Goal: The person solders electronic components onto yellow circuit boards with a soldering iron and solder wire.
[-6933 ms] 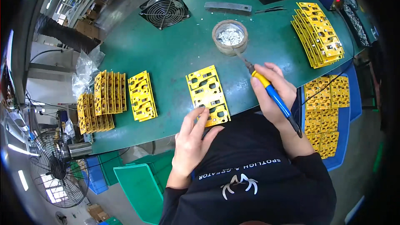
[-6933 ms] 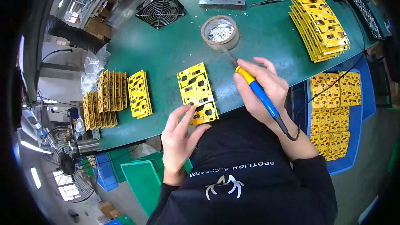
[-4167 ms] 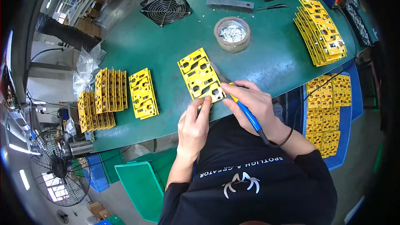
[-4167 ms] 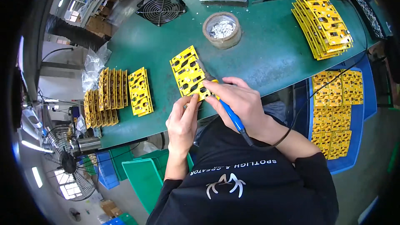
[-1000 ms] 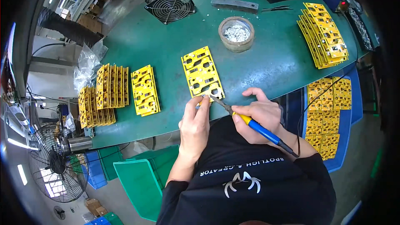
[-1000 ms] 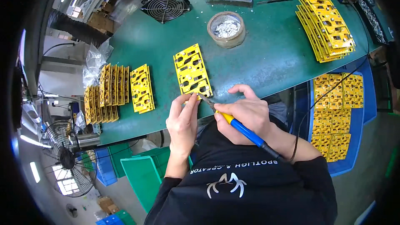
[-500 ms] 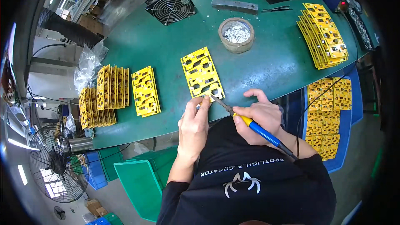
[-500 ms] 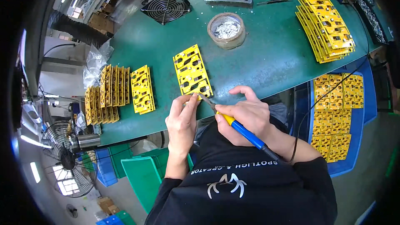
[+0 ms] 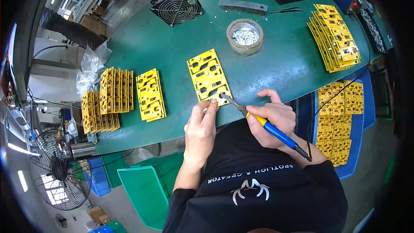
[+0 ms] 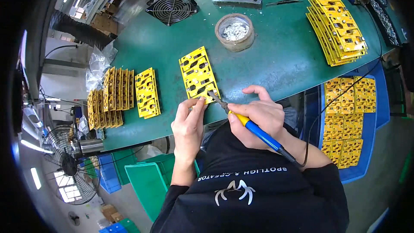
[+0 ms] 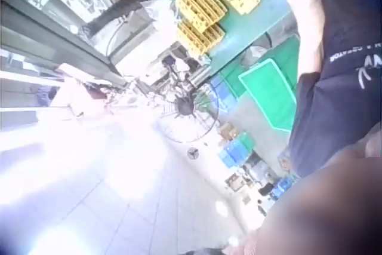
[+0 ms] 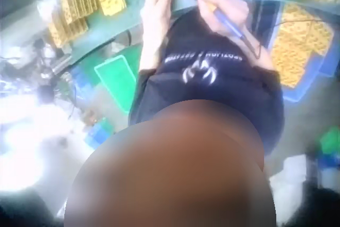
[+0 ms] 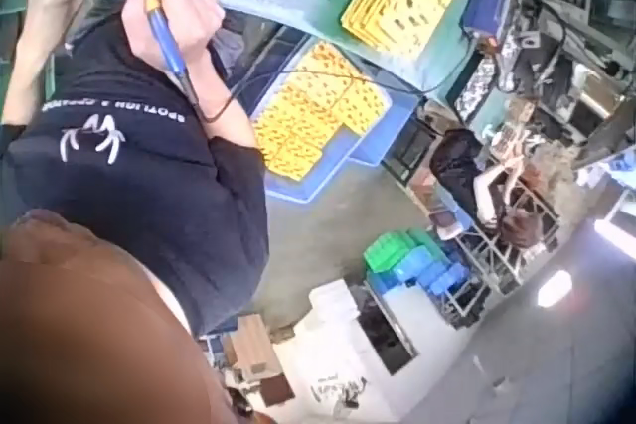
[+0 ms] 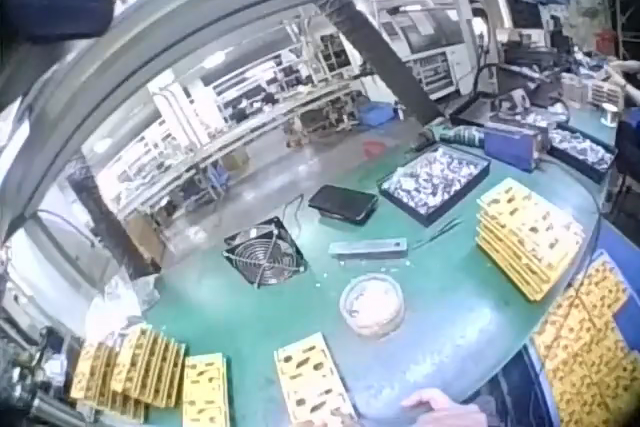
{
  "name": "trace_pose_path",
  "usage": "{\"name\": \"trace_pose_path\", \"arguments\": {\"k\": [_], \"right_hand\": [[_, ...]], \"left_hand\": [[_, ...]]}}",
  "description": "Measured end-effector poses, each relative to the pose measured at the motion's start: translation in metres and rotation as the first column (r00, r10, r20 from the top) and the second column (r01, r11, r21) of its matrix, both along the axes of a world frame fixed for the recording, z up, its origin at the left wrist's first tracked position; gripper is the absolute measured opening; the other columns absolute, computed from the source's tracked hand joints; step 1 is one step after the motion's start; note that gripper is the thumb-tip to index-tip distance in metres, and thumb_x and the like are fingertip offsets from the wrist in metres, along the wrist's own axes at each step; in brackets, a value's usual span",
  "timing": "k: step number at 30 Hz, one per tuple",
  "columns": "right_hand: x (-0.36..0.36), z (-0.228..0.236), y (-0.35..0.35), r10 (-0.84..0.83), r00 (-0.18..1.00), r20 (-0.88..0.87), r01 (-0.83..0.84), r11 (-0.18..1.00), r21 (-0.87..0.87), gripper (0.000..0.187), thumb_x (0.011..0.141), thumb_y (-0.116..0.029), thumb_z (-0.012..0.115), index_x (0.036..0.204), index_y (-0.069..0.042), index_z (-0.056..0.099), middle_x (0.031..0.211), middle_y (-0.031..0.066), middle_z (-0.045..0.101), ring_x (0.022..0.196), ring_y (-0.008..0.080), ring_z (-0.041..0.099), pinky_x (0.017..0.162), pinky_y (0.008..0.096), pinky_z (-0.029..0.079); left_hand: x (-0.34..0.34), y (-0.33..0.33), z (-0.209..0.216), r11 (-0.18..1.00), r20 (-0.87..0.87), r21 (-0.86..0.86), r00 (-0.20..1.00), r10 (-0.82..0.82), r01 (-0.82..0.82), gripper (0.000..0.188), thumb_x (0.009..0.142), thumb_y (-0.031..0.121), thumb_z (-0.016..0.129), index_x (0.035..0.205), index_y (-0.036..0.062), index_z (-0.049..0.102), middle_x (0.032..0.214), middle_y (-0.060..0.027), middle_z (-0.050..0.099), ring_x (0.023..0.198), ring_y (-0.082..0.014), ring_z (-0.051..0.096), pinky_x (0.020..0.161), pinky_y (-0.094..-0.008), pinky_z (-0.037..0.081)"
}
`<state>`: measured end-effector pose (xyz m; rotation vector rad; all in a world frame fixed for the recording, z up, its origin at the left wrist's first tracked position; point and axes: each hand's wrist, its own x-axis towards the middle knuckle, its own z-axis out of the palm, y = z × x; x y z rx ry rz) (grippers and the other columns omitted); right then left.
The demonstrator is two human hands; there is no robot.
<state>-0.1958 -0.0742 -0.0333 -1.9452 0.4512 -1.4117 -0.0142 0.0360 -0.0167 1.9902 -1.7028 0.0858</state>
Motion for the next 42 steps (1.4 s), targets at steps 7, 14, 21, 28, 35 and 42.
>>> {"name": "trace_pose_path", "arguments": {"k": [7, 14, 21, 28, 35, 42], "right_hand": [[-0.006, 0.002, -0.004, 0.016, 1.000, -0.023, -0.016, 1.000, -0.003, 0.018, 0.079, 0.005, 0.074, 0.097, 0.005, 0.077, 0.069, 0.0092, 0.071, 0.052, 0.0178, 0.062, 0.092, 0.0528, 0.058], [-0.009, 0.005, -0.020, -0.107, 0.994, -0.007, 0.107, 0.994, -0.032, 0.018, 0.082, 0.003, 0.076, 0.100, 0.004, 0.077, 0.077, 0.0115, 0.075, 0.064, 0.0214, 0.072, 0.093, 0.0521, 0.057], [-0.005, 0.013, -0.054, -0.284, 0.958, -0.030, 0.281, 0.957, -0.069, 0.025, 0.087, -0.001, 0.079, 0.111, 0.002, 0.077, 0.086, 0.0120, 0.078, 0.071, 0.0235, 0.075, 0.097, 0.0452, 0.055], [0.002, 0.003, -0.051, -0.301, 0.944, -0.135, 0.306, 0.952, 0.020, 0.031, 0.089, -0.003, 0.080, 0.119, -0.001, 0.076, 0.080, 0.0123, 0.075, 0.070, 0.0252, 0.073, 0.093, 0.0415, 0.056], [0.008, -0.007, -0.027, -0.181, 0.977, -0.116, 0.176, 0.983, -0.053, 0.030, 0.089, -0.002, 0.079, 0.119, -0.003, 0.075, 0.087, 0.0126, 0.077, 0.080, 0.0248, 0.076, 0.092, 0.0424, 0.056], [0.015, -0.009, -0.011, -0.089, 0.980, -0.178, 0.070, 0.992, -0.107, 0.047, 0.085, -0.014, 0.085, 0.128, 0.000, 0.069, 0.097, 0.0156, 0.076, 0.088, 0.0282, 0.076, 0.095, 0.0449, 0.056]], "left_hand": [[0.000, -0.001, -0.003, 1.000, -0.012, -0.024, 1.000, -0.002, 0.002, 0.036, 0.088, -0.007, 0.072, 0.122, 0.0016, 0.074, 0.112, -0.0119, 0.068, 0.088, -0.0316, 0.075, 0.072, -0.0420, 0.063], [-0.013, 0.003, -0.001, 0.996, -0.023, -0.081, 0.999, -0.043, 0.041, 0.028, 0.089, -0.002, 0.079, 0.117, -0.0001, 0.075, 0.105, -0.0115, 0.069, 0.079, -0.0280, 0.073, 0.065, -0.0391, 0.059], [-0.020, 0.007, 0.007, 0.985, -0.048, -0.148, 0.994, -0.099, 0.091, 0.028, 0.088, -0.001, 0.081, 0.116, -0.0008, 0.074, 0.105, -0.0119, 0.071, 0.081, -0.0278, 0.074, 0.069, -0.0379, 0.061], [-0.006, 0.009, 0.008, 0.973, -0.073, -0.230, 0.997, 0.014, -0.030, 0.023, 0.087, -0.004, 0.080, 0.110, 0.0005, 0.077, 0.099, -0.0119, 0.074, 0.081, -0.0267, 0.074, 0.070, -0.0346, 0.060], [0.000, 0.012, 0.001, 0.979, -0.193, -0.131, 0.973, 0.128, -0.155, 0.023, 0.094, -0.003, 0.073, 0.117, -0.0015, 0.074, 0.098, -0.0176, 0.074, 0.083, -0.0316, 0.074, 0.074, -0.0386, 0.059], [-0.008, 0.011, 0.005, 0.992, -0.335, -0.021, 0.936, 0.109, -0.123, 0.024, 0.094, -0.003, 0.073, 0.118, -0.0028, 0.074, 0.098, -0.0191, 0.075, 0.084, -0.0322, 0.075, 0.075, -0.0382, 0.059]]}}
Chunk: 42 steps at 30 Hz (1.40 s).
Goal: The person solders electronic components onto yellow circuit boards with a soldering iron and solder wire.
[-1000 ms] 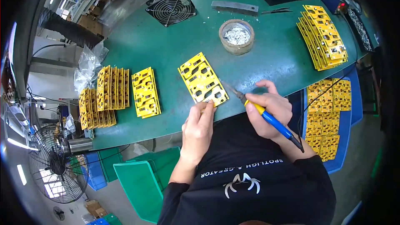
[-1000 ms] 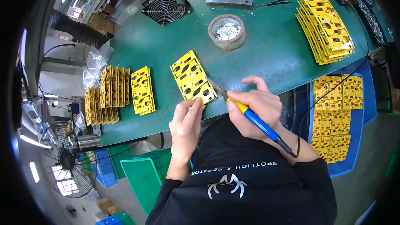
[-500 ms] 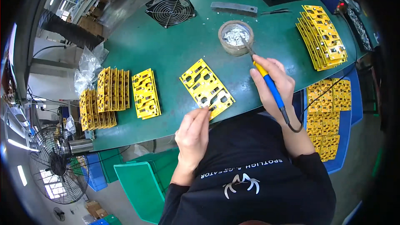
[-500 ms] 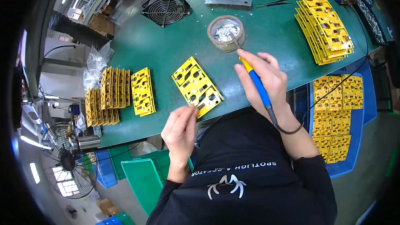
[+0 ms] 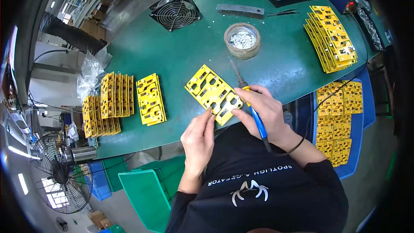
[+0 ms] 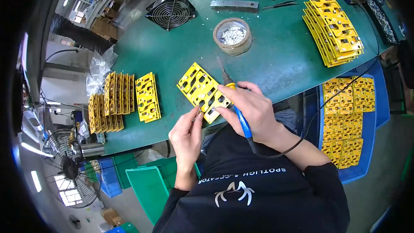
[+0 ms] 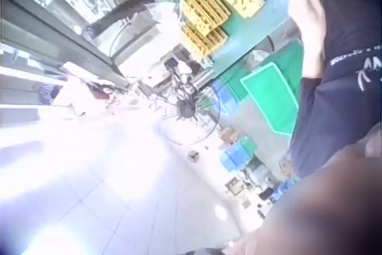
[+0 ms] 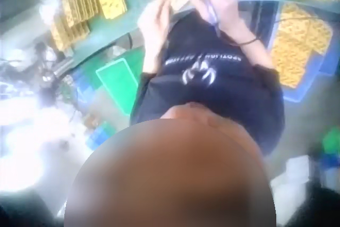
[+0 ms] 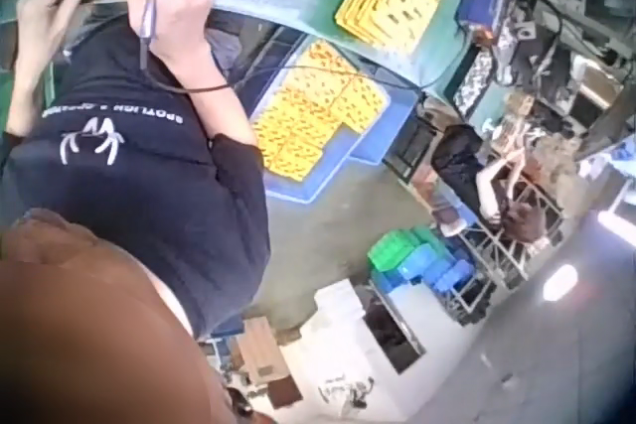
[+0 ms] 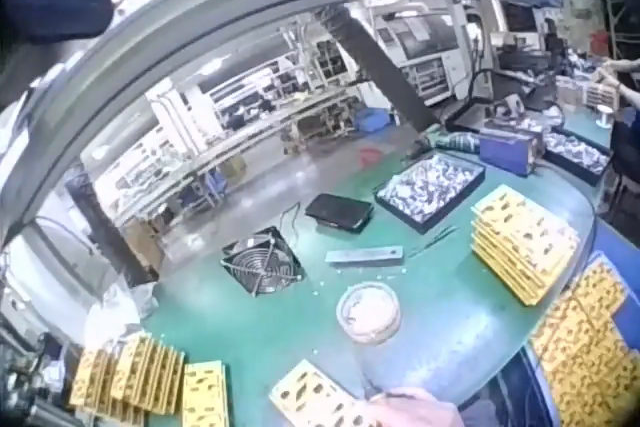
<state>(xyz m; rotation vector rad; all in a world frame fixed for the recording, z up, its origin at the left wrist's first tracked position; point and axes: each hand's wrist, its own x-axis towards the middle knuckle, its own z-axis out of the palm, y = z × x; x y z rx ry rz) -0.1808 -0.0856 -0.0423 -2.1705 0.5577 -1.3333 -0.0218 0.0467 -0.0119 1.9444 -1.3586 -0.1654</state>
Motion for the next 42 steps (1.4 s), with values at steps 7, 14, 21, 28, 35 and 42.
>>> {"name": "trace_pose_path", "arguments": {"k": [7, 14, 21, 28, 35, 42], "right_hand": [[-0.001, 0.000, -0.002, 0.061, 0.997, -0.048, -0.061, 0.998, -0.013, 0.067, 0.081, -0.025, 0.090, 0.135, 0.002, 0.062, 0.109, 0.0208, 0.072, 0.099, 0.0369, 0.073, 0.102, 0.0506, 0.054], [-0.006, 0.003, -0.003, 0.107, 0.988, -0.111, -0.103, 0.994, 0.040, 0.085, 0.073, -0.038, 0.095, 0.139, 0.002, 0.060, 0.124, 0.0235, 0.071, 0.113, 0.0392, 0.071, 0.111, 0.0550, 0.049], [-0.009, 0.004, -0.005, 0.142, 0.983, -0.118, -0.136, 0.989, 0.062, 0.088, 0.072, -0.040, 0.095, 0.141, 0.002, 0.060, 0.126, 0.0244, 0.070, 0.119, 0.0410, 0.069, 0.114, 0.0572, 0.047], [-0.007, 0.008, -0.006, 0.141, 0.988, -0.067, -0.140, 0.990, 0.019, 0.077, 0.078, -0.033, 0.092, 0.138, 0.004, 0.059, 0.116, 0.0217, 0.069, 0.108, 0.0400, 0.070, 0.108, 0.0568, 0.050], [-0.008, 0.008, -0.007, 0.146, 0.987, -0.067, -0.145, 0.989, 0.019, 0.078, 0.077, -0.031, 0.092, 0.137, 0.003, 0.059, 0.117, 0.0215, 0.070, 0.108, 0.0399, 0.070, 0.108, 0.0561, 0.050], [-0.007, 0.007, -0.008, 0.159, 0.986, -0.055, -0.157, 0.987, 0.033, 0.079, 0.075, -0.031, 0.094, 0.137, 0.003, 0.059, 0.116, 0.0209, 0.070, 0.107, 0.0387, 0.071, 0.107, 0.0550, 0.051]], "left_hand": [[-0.008, -0.001, -0.003, 0.997, -0.010, -0.040, 0.998, -0.061, 0.060, 0.025, 0.093, -0.002, 0.075, 0.118, -0.0019, 0.074, 0.100, -0.0185, 0.076, 0.087, -0.0312, 0.076, 0.077, -0.0368, 0.060], [-0.010, -0.004, 0.001, 0.991, 0.028, -0.104, 0.996, -0.081, 0.083, 0.022, 0.091, -0.005, 0.077, 0.113, -0.0038, 0.077, 0.094, -0.0141, 0.076, 0.073, -0.0143, 0.070, 0.065, -0.0265, 0.055], [-0.011, -0.003, -0.002, 0.987, 0.027, -0.132, 0.996, -0.090, 0.093, 0.020, 0.090, -0.005, 0.078, 0.110, -0.0044, 0.077, 0.093, -0.0140, 0.076, 0.074, -0.0143, 0.071, 0.065, -0.0260, 0.055], [-0.013, -0.003, 0.000, 0.985, 0.026, -0.135, 0.994, -0.101, 0.104, 0.020, 0.090, -0.005, 0.078, 0.110, -0.0045, 0.077, 0.092, -0.0132, 0.076, 0.074, -0.0139, 0.071, 0.066, -0.0260, 0.055], [-0.013, -0.004, 0.000, 0.985, 0.019, -0.137, 0.995, -0.101, 0.102, 0.020, 0.090, -0.005, 0.079, 0.109, -0.0047, 0.077, 0.092, -0.0130, 0.076, 0.075, -0.0139, 0.071, 0.066, -0.0257, 0.055], [-0.013, -0.002, 0.002, 0.985, 0.031, -0.138, 0.994, -0.104, 0.107, 0.021, 0.090, -0.004, 0.079, 0.111, -0.0022, 0.077, 0.094, -0.0137, 0.077, 0.079, -0.0206, 0.074, 0.069, -0.0301, 0.058]]}}
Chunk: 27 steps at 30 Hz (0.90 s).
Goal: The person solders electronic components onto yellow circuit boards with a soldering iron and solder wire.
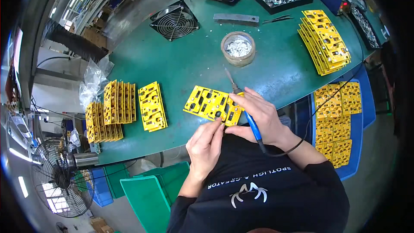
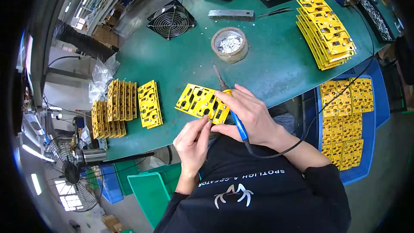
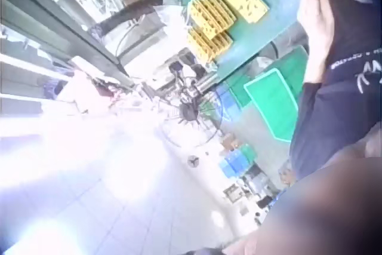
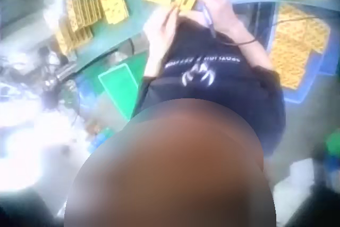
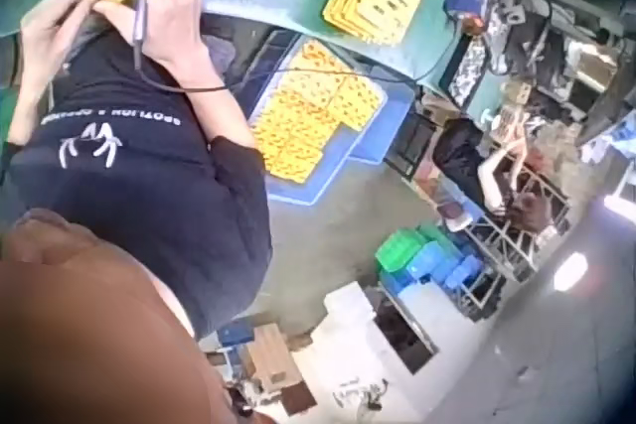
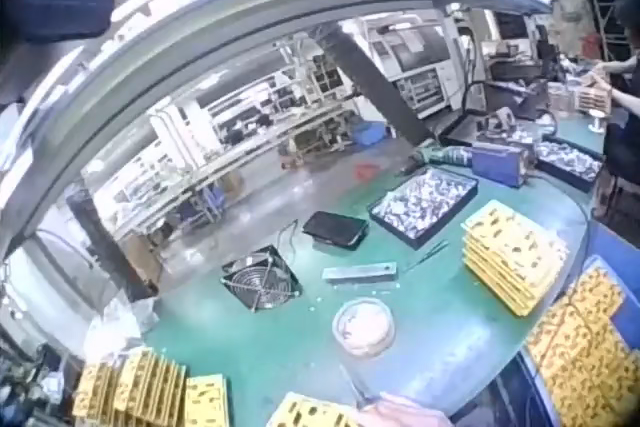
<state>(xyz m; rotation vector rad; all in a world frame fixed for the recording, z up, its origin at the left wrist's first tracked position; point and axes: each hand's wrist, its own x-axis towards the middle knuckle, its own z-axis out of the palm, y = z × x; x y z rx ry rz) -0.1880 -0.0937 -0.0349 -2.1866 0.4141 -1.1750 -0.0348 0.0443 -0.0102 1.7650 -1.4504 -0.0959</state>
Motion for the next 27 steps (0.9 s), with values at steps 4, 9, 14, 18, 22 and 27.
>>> {"name": "trace_pose_path", "arguments": {"k": [4, 9, 14, 18, 22, 27], "right_hand": [[-0.0017, -0.0011, -0.0017, 0.029, 1.000, 0.005, -0.029, 0.999, 0.021, 0.079, 0.075, -0.031, 0.094, 0.138, 0.003, 0.059, 0.115, 0.0206, 0.072, 0.106, 0.0385, 0.072, 0.106, 0.0540, 0.052], [-0.0036, -0.0032, -0.0028, 0.039, 0.999, 0.026, -0.040, 0.998, 0.040, 0.078, 0.075, -0.032, 0.094, 0.136, 0.004, 0.061, 0.118, 0.0229, 0.073, 0.109, 0.0391, 0.072, 0.106, 0.0525, 0.053], [-0.0053, -0.0019, -0.0029, 0.026, 0.999, 0.031, -0.028, 0.996, 0.082, 0.074, 0.075, -0.031, 0.095, 0.131, 0.006, 0.065, 0.119, 0.0238, 0.073, 0.110, 0.0385, 0.073, 0.104, 0.0478, 0.055], [-0.0041, -0.0038, -0.0040, 0.037, 0.998, 0.049, -0.040, 0.997, 0.066, 0.074, 0.075, -0.031, 0.095, 0.130, 0.007, 0.066, 0.118, 0.0238, 0.074, 0.109, 0.0388, 0.073, 0.102, 0.0469, 0.056], [-0.0033, -0.0041, -0.0040, 0.027, 0.999, 0.046, -0.029, 0.998, 0.051, 0.074, 0.074, -0.032, 0.095, 0.130, 0.007, 0.065, 0.117, 0.0235, 0.074, 0.107, 0.0385, 0.074, 0.102, 0.0471, 0.056], [-0.0031, -0.0029, -0.0039, 0.032, 0.998, 0.051, -0.034, 0.999, 0.040, 0.074, 0.074, -0.033, 0.095, 0.129, 0.006, 0.065, 0.116, 0.0231, 0.074, 0.106, 0.0381, 0.074, 0.102, 0.0476, 0.056]], "left_hand": [[-0.0020, 0.0008, 0.0024, 1.000, 0.001, -0.026, 1.000, -0.006, 0.006, 0.023, 0.089, -0.003, 0.079, 0.112, 0.0003, 0.078, 0.095, -0.0137, 0.077, 0.082, -0.0256, 0.077, 0.072, -0.0336, 0.060], [-0.0048, 0.0001, 0.0057, 0.998, 0.039, -0.063, 0.999, -0.018, 0.020, 0.024, 0.087, -0.004, 0.080, 0.111, -0.0005, 0.077, 0.094, -0.0136, 0.076, 0.081, -0.0250, 0.076, 0.071, -0.0327, 0.060], [-0.0080, -0.0010, 0.0060, 0.995, 0.037, -0.096, 0.999, -0.033, 0.036, 0.022, 0.086, -0.007, 0.080, 0.108, -0.0026, 0.077, 0.092, -0.0140, 0.077, 0.077, -0.0215, 0.074, 0.070, -0.0290, 0.058], [-0.0085, -0.0009, 0.0048, 0.991, 0.044, -0.120, 0.998, -0.048, 0.053, 0.023, 0.086, -0.008, 0.080, 0.108, -0.0023, 0.077, 0.092, -0.0136, 0.077, 0.078, -0.0222, 0.074, 0.072, -0.0295, 0.058], [-0.0084, -0.0008, 0.0035, 0.993, 0.043, -0.111, 0.998, -0.046, 0.050, 0.023, 0.086, -0.008, 0.080, 0.108, -0.0022, 0.077, 0.093, -0.0133, 0.077, 0.079, -0.0223, 0.074, 0.072, -0.0297, 0.058], [-0.0072, -0.0001, 0.0022, 0.992, 0.051, -0.110, 0.997, -0.050, 0.055, 0.023, 0.086, -0.008, 0.079, 0.109, -0.0023, 0.077, 0.093, -0.0135, 0.077, 0.079, -0.0222, 0.074, 0.071, -0.0297, 0.058]]}}
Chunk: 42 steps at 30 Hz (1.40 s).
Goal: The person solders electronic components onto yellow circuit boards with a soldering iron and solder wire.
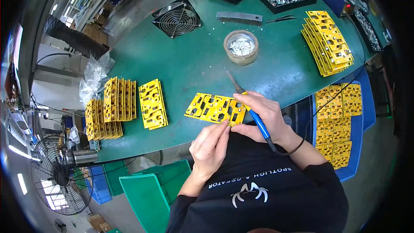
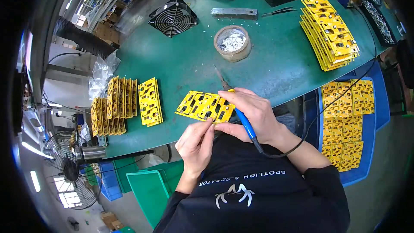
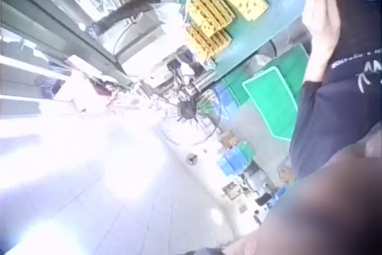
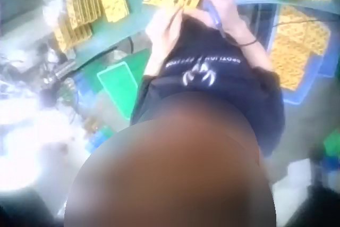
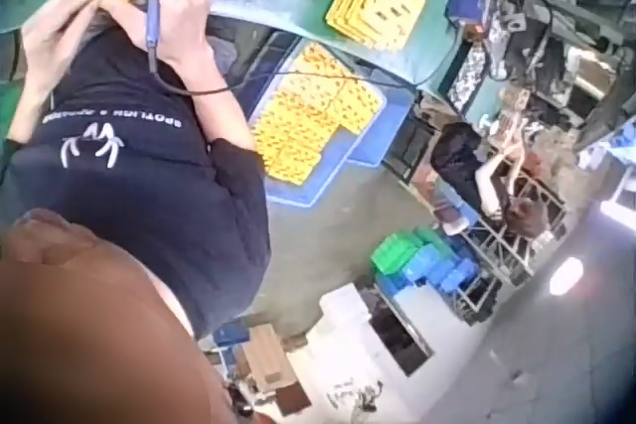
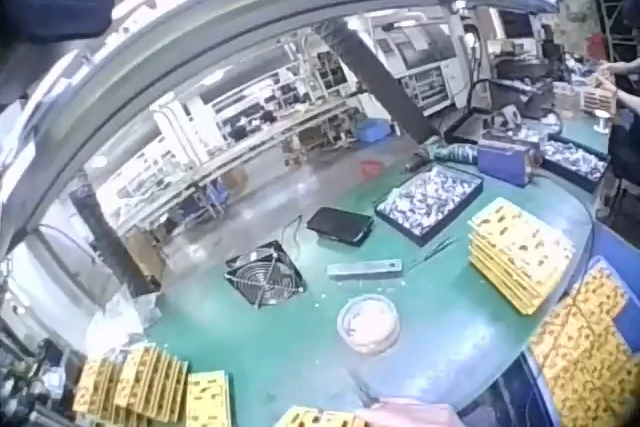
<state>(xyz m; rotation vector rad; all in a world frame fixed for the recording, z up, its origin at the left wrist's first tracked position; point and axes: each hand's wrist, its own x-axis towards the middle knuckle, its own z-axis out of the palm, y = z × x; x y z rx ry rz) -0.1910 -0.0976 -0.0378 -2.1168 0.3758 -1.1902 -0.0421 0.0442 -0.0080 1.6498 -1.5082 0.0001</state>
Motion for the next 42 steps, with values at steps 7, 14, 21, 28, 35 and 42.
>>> {"name": "trace_pose_path", "arguments": {"k": [7, 14, 21, 28, 35, 42], "right_hand": [[0.002, 0.001, 0.000, 0.001, 1.000, 0.014, -0.001, 1.000, -0.007, 0.072, 0.074, -0.033, 0.095, 0.128, 0.006, 0.066, 0.111, 0.0226, 0.075, 0.101, 0.0379, 0.074, 0.100, 0.0474, 0.056], [0.000, 0.004, -0.001, 0.013, 1.000, 0.006, -0.013, 1.000, -0.028, 0.073, 0.074, -0.031, 0.096, 0.129, 0.005, 0.065, 0.107, 0.0205, 0.075, 0.098, 0.0367, 0.074, 0.099, 0.0473, 0.056], [0.001, 0.002, -0.001, 0.000, 1.000, 0.018, 0.001, 0.999, -0.038, 0.074, 0.073, -0.031, 0.096, 0.130, 0.004, 0.064, 0.105, 0.0197, 0.074, 0.096, 0.0370, 0.074, 0.099, 0.0481, 0.056], [-0.001, 0.002, -0.002, 0.034, 0.999, -0.004, -0.034, 0.999, -0.023, 0.077, 0.072, -0.032, 0.096, 0.133, 0.003, 0.063, 0.107, 0.0195, 0.073, 0.100, 0.0376, 0.073, 0.100, 0.0492, 0.055], [-0.001, 0.003, -0.002, 0.017, 1.000, -0.010, -0.017, 0.999, -0.044, 0.077, 0.072, -0.030, 0.096, 0.133, 0.003, 0.063, 0.108, 0.0207, 0.073, 0.100, 0.0384, 0.072, 0.101, 0.0501, 0.055], [-0.004, -0.006, -0.001, -0.021, 0.998, 0.065, 0.022, 0.999, -0.024, 0.071, 0.070, -0.026, 0.096, 0.128, 0.004, 0.068, 0.107, 0.0223, 0.074, 0.098, 0.0404, 0.074, 0.104, 0.0524, 0.055]], "left_hand": [[0.002, 0.001, -0.004, 1.000, 0.003, -0.007, 1.000, 0.003, -0.003, 0.025, 0.086, -0.006, 0.080, 0.111, -0.0023, 0.078, 0.092, -0.0133, 0.076, 0.078, -0.0242, 0.075, 0.070, -0.0325, 0.060], [0.000, 0.001, -0.003, 1.000, -0.034, 0.013, 0.999, 0.012, -0.012, 0.021, 0.087, -0.007, 0.079, 0.107, -0.0025, 0.078, 0.092, -0.0139, 0.076, 0.078, -0.0214, 0.074, 0.069, -0.0292, 0.057], [0.001, 0.001, -0.008, 1.000, -0.024, 0.011, 1.000, 0.012, -0.012, 0.023, 0.087, -0.004, 0.080, 0.110, -0.0009, 0.078, 0.091, -0.0124, 0.076, 0.077, -0.0241, 0.075, 0.069, -0.0322, 0.060], [0.000, 0.001, -0.008, 1.000, -0.039, 0.018, 0.999, 0.017, -0.016, 0.023, 0.087, -0.004, 0.080, 0.110, -0.0006, 0.078, 0.091, -0.0122, 0.076, 0.077, -0.0236, 0.075, 0.069, -0.0320, 0.060], [-0.001, 0.000, -0.009, 1.000, -0.040, 0.003, 0.999, 0.012, -0.012, 0.020, 0.087, -0.007, 0.080, 0.106, -0.0019, 0.078, 0.090, -0.0125, 0.077, 0.076, -0.0198, 0.074, 0.067, -0.0282, 0.057], [-0.001, 0.000, -0.006, 1.000, -0.033, 0.018, 0.999, -0.023, 0.023, 0.021, 0.086, -0.008, 0.079, 0.107, -0.0025, 0.078, 0.089, -0.0128, 0.076, 0.075, -0.0205, 0.073, 0.068, -0.0291, 0.057]]}}
